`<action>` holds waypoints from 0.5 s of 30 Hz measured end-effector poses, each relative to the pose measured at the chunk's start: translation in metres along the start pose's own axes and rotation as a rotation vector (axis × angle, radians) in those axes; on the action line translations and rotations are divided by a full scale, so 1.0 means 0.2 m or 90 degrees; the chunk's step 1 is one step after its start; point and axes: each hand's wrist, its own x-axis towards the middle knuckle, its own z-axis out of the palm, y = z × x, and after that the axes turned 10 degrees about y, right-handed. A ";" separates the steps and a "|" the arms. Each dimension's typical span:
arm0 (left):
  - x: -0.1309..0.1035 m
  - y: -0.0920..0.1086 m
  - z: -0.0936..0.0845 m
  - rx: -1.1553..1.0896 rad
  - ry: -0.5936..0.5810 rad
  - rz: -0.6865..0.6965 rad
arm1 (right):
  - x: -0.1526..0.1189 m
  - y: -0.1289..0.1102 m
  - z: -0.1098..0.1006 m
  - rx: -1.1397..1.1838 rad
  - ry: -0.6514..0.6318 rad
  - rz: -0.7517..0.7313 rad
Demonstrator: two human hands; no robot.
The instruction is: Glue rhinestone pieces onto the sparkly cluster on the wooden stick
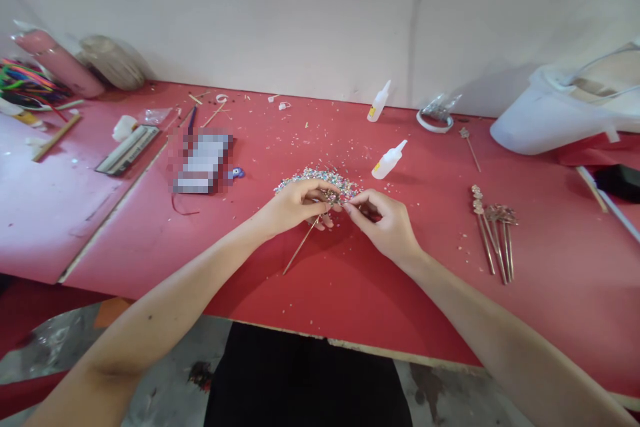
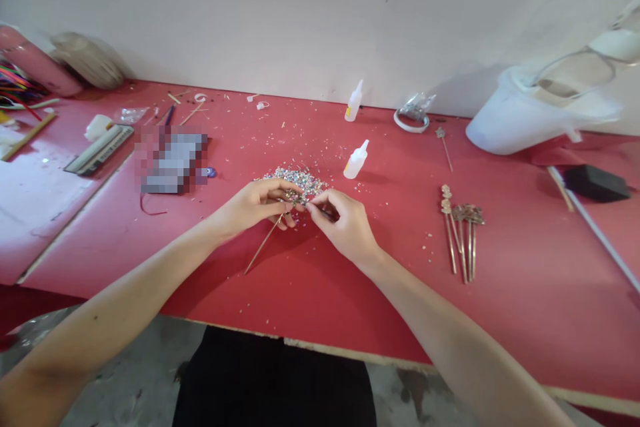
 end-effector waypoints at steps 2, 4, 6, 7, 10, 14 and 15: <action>0.00 0.00 0.00 0.010 0.006 0.002 | 0.00 0.00 0.00 0.004 -0.002 0.006; 0.00 0.00 0.00 0.022 0.010 0.006 | 0.00 0.00 0.00 0.007 -0.004 0.013; 0.00 -0.01 0.00 0.033 0.010 0.018 | 0.00 -0.01 0.00 0.004 0.000 0.017; 0.00 -0.01 -0.01 0.039 0.009 0.025 | 0.00 -0.01 0.00 0.001 0.006 0.016; 0.00 -0.01 -0.01 0.050 0.010 0.036 | -0.01 -0.01 0.01 -0.007 0.032 0.010; 0.00 0.01 -0.01 0.043 0.019 0.038 | -0.01 -0.02 0.01 0.001 0.065 0.008; 0.00 0.01 -0.01 0.042 0.024 0.040 | -0.01 -0.02 0.01 0.003 0.069 0.008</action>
